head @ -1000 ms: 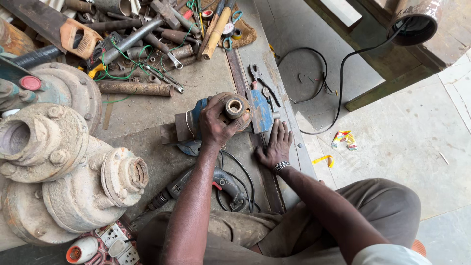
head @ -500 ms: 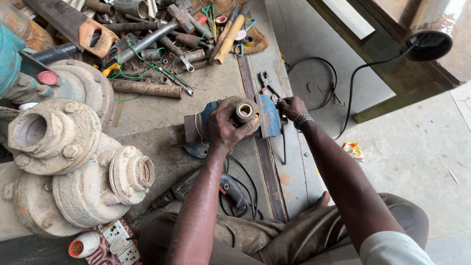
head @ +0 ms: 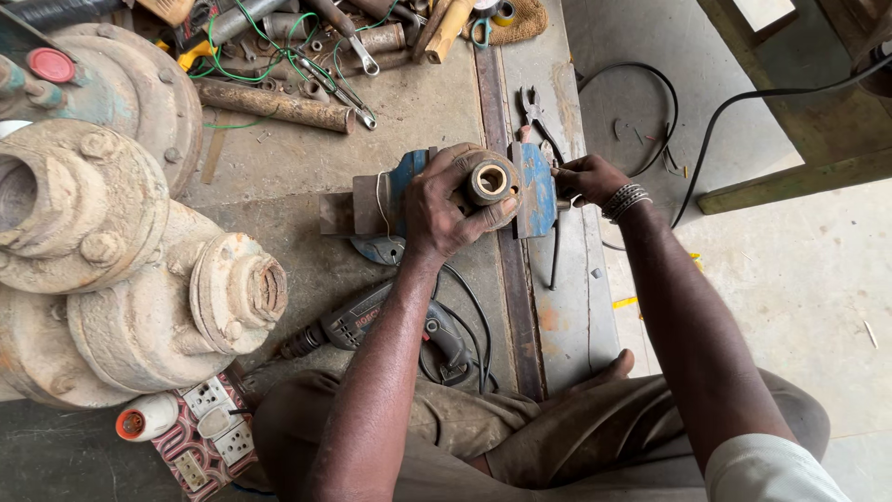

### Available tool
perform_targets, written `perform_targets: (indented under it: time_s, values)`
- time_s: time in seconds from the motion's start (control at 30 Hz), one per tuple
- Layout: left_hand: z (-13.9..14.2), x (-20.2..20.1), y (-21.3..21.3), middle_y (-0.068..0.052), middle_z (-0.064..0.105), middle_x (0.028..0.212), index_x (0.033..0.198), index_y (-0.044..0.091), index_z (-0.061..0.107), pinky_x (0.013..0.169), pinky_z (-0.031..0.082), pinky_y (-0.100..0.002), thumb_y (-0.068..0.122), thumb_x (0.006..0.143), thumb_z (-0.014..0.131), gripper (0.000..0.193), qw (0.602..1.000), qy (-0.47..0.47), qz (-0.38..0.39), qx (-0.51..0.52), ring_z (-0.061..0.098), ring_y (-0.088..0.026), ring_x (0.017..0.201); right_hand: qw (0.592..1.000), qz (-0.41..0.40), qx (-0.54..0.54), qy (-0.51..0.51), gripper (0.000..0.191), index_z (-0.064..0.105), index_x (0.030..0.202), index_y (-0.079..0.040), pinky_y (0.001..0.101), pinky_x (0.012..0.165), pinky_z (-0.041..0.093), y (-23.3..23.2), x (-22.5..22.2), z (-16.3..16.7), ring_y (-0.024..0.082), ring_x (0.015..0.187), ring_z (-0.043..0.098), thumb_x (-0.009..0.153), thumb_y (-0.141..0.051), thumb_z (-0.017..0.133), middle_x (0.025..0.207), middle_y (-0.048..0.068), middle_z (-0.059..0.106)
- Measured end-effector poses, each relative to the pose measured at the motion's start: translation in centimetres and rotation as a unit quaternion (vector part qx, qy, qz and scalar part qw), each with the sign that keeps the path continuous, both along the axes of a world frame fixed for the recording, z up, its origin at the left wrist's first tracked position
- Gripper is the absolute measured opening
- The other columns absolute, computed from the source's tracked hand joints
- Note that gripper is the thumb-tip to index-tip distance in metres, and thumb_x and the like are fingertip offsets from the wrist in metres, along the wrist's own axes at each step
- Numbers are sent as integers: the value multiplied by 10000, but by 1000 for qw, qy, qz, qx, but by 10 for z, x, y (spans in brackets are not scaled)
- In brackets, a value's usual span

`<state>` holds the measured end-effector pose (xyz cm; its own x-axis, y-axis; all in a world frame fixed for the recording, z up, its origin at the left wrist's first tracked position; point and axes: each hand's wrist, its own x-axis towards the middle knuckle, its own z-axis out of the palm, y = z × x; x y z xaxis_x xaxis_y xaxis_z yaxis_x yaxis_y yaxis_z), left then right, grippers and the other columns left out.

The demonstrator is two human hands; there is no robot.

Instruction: The person secures a rusty metal flange in a bench vise, inserts a cylindrical metal piece into its center, and repeatedly tightens the vise to hold it. The person then removes the piece, repositions the flange, and repeats the tightening process.

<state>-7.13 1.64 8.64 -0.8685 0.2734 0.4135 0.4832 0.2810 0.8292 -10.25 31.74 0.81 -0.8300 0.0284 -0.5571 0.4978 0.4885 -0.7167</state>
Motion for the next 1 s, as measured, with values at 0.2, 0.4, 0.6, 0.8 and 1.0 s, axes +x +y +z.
perform_targets:
  time_s: [0.2,0.4,0.6,0.8,1.0]
  values:
    - [4,1,1,-120,699,1228,1153,108,744,935,634,-414,520,785,838,560,1000,-10,-12,21,734,-273,1115,951,-281,-60,115,334,735,902,-25,308,449,519,-21,-34,7,133,547,643,952,-352,784,758,73,752]
    - [7,1,-1,-115,712,1213,1144,112,755,935,620,-411,518,780,846,552,1000,5,2,-1,738,-279,1104,943,-263,11,205,242,657,820,-65,287,452,606,-35,-84,41,99,566,715,917,-253,777,706,24,727]
    - [5,3,-3,-125,713,1220,1126,114,757,929,618,-412,524,773,836,547,1000,7,1,4,741,-288,1091,930,-218,-151,256,435,638,889,-43,316,498,563,-27,-75,47,140,551,622,1091,-426,604,692,47,621]
    - [5,3,-3,-127,723,1197,1136,107,754,935,615,-427,547,799,829,559,1000,26,2,16,738,-304,1106,888,65,-112,442,571,699,1022,-16,525,1182,421,15,89,70,197,980,760,1129,-496,409,1054,129,760]
    - [6,1,1,-115,720,1150,1106,102,759,897,625,-404,538,787,836,546,1000,18,-2,3,745,-267,1055,827,486,16,282,288,801,969,-127,599,1215,43,13,175,38,310,1381,523,949,-388,681,1193,90,777]
